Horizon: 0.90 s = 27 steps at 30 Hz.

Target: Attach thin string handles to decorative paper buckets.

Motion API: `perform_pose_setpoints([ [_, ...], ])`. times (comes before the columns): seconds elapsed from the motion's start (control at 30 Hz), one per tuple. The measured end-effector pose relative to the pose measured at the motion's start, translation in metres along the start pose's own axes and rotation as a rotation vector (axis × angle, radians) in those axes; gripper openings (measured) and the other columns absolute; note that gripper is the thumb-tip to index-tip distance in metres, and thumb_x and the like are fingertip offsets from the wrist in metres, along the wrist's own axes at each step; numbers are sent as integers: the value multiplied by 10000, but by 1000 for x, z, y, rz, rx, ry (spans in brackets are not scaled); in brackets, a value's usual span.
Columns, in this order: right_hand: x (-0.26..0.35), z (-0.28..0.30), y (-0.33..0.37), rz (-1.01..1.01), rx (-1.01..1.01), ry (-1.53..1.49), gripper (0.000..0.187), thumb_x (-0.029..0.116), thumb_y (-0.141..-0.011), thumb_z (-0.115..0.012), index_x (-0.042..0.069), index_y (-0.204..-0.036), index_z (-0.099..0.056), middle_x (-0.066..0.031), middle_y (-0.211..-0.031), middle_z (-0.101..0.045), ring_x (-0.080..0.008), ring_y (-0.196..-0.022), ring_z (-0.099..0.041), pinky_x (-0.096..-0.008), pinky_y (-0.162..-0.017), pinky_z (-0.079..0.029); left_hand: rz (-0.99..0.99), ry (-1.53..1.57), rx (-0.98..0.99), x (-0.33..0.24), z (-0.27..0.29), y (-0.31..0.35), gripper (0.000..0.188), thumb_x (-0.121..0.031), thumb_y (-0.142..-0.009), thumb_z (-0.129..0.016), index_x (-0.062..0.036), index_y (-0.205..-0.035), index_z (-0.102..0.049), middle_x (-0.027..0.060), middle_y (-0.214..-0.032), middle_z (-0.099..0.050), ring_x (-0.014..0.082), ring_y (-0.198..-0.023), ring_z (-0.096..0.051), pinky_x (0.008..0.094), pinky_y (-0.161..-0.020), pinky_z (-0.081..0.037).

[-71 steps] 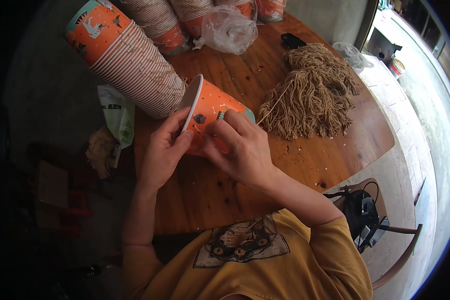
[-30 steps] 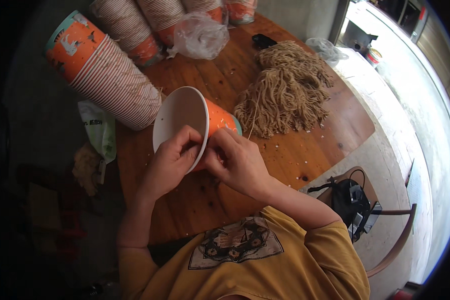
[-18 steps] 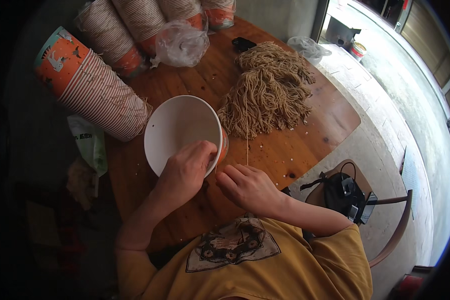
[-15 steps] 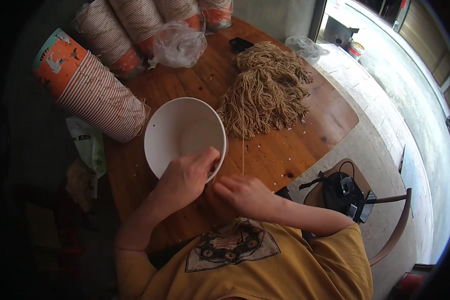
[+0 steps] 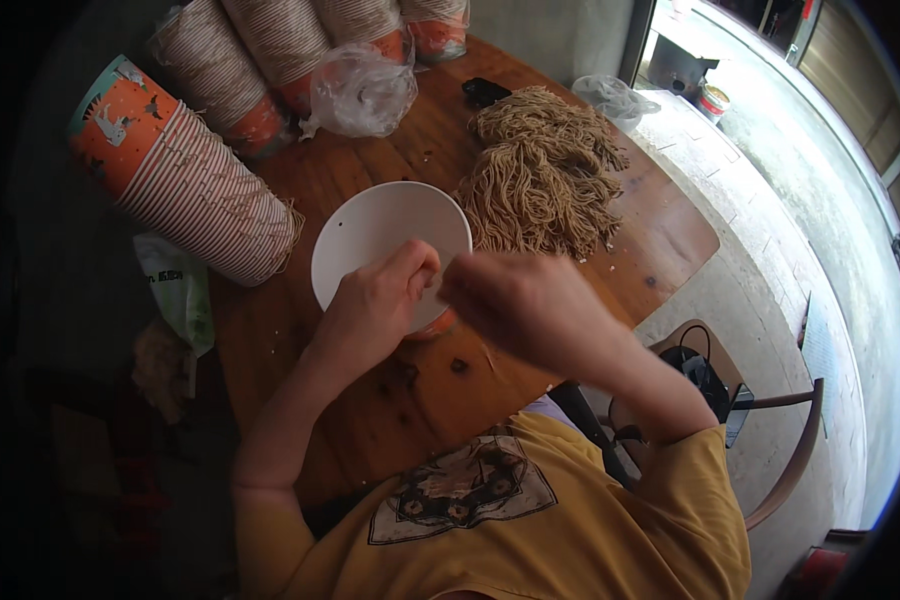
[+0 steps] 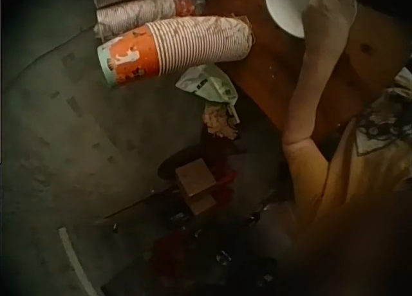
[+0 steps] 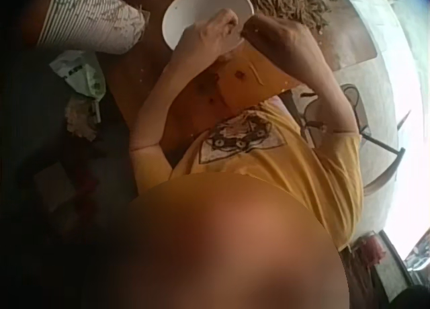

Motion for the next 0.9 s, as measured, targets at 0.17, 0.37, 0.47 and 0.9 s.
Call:
perform_pose_setpoints([
  [0.17, -29, 26, -20, -65, 1, 44, 145, 178, -875, -612, 38, -856, -579, -130, -683, -600, -315, -609, -601, -394, -546, -462, 60, 175, 14, 3, -5, -23, 78, -27, -897, -491, -53, -965, -465, 162, -858, -611, 386, -832, -605, 456, -670, -472],
  [0.37, -38, 29, -39, 22, 161, -127, 166, 191, -893, -596, 25, -888, -591, -131, -687, -601, -300, -640, -605, -371, -574, -456, 266, 718, 124, 14, -21, -28, 67, -56, -930, -490, -47, -995, -501, 73, -872, -616, 180, -817, -620, 335, -712, -483],
  [0.47, -36, 21, -49, 17, 228, -239, 166, 190, -896, -591, 24, -901, -595, -135, -702, -610, -290, -652, -617, -364, -579, -465, 447, 979, 189, 15, -24, -26, 80, -110, -960, -482, -68, -952, -550, 1, -895, -601, 74, -757, -525, 229, -721, -430],
  [0.9, -63, -24, -42, -146, 210, -808, 154, 216, -934, -594, 63, -920, -585, 37, -787, -549, -45, -737, -514, -216, -650, -444, 609, 1483, 141, 10, -42, -15, 104, -128, -954, -472, -71, -1018, -532, 16, -844, -557, 84, -711, -519, 226, -631, -414],
])
Point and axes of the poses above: each hand's wrist, its own y-axis away from the middle knuckle, its own z-axis out of the back of the hand, x = y × z, the point moved 4 cm from there along -y, towards the middle knuckle
